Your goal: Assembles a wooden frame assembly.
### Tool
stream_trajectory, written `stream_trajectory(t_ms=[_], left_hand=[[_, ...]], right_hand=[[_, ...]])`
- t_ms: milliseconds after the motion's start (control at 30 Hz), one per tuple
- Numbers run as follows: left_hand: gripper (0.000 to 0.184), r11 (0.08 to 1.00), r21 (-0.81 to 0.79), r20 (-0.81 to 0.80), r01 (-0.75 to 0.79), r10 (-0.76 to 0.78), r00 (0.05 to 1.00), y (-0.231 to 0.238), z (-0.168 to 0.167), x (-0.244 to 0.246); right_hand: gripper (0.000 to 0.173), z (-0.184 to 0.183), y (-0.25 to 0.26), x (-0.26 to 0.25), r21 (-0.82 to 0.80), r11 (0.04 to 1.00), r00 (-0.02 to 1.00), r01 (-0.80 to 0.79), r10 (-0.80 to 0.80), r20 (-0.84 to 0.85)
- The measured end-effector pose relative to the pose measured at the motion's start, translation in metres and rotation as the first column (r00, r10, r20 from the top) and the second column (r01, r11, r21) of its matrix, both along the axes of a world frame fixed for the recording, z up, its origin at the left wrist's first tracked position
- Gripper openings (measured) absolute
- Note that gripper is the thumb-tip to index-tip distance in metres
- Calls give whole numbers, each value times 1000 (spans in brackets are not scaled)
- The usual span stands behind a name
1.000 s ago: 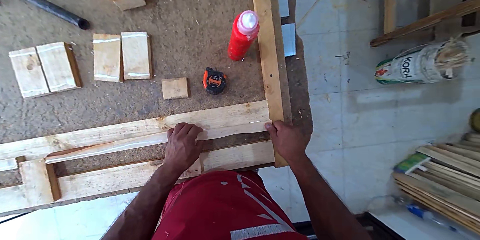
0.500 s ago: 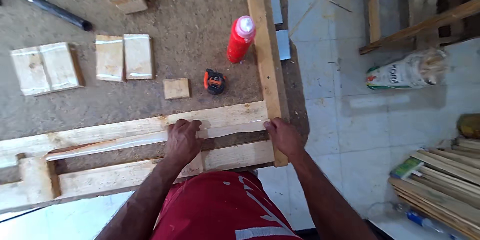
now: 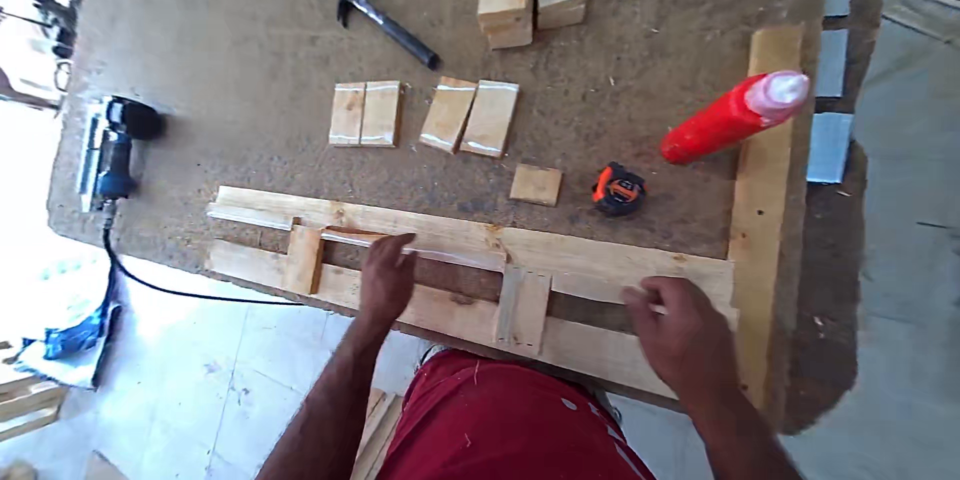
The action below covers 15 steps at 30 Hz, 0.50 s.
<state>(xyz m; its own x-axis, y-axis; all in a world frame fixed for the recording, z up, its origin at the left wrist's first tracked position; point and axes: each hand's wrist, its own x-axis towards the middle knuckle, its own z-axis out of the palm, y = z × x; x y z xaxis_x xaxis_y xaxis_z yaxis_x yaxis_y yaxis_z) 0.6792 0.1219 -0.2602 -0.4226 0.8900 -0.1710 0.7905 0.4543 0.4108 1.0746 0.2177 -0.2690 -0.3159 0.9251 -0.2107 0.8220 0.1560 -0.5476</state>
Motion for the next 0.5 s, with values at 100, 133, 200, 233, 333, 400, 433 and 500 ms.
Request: stream_trajectory(t_ms=[100,133,200,233,333,400,433,500], left_hand=[[38,977,-96,-125,-192,180,976,-22,3,-87],[39,972,-108,-153,-206,189,970,-27,0,-112],[41,978,-131,-162,-165,143,976,-33,-8,-155],[41,982,-148,-157,-120,97,983,-34,-12,-173],[43,983,-173,-112,56,-76,991,-38,-30,-213],[40,979,-141,-67,148,-159,985,-41,-39,-228],[40,978,-108,-44,179,-185,982,-43,-41,-234],[41,974,-34,3,224,-224,974,-46,-45,-244]], right_hand=[[54,-22,-6,-91,-48,962,963,-270,268,-37],[60,-28,-7,-118,-70,944,946,-324,324,-3],[62,-38,-6,-156,-75,930,926,-359,365,93],[56,-41,-5,-168,-71,933,923,-353,360,135],[39,-42,-1,-179,-90,953,942,-288,299,153],[43,-26,-1,-174,-110,971,975,-215,219,27],[44,-13,-2,-172,-159,974,987,-162,157,-46],[38,9,-10,-174,-323,946,980,-6,-59,-190]])
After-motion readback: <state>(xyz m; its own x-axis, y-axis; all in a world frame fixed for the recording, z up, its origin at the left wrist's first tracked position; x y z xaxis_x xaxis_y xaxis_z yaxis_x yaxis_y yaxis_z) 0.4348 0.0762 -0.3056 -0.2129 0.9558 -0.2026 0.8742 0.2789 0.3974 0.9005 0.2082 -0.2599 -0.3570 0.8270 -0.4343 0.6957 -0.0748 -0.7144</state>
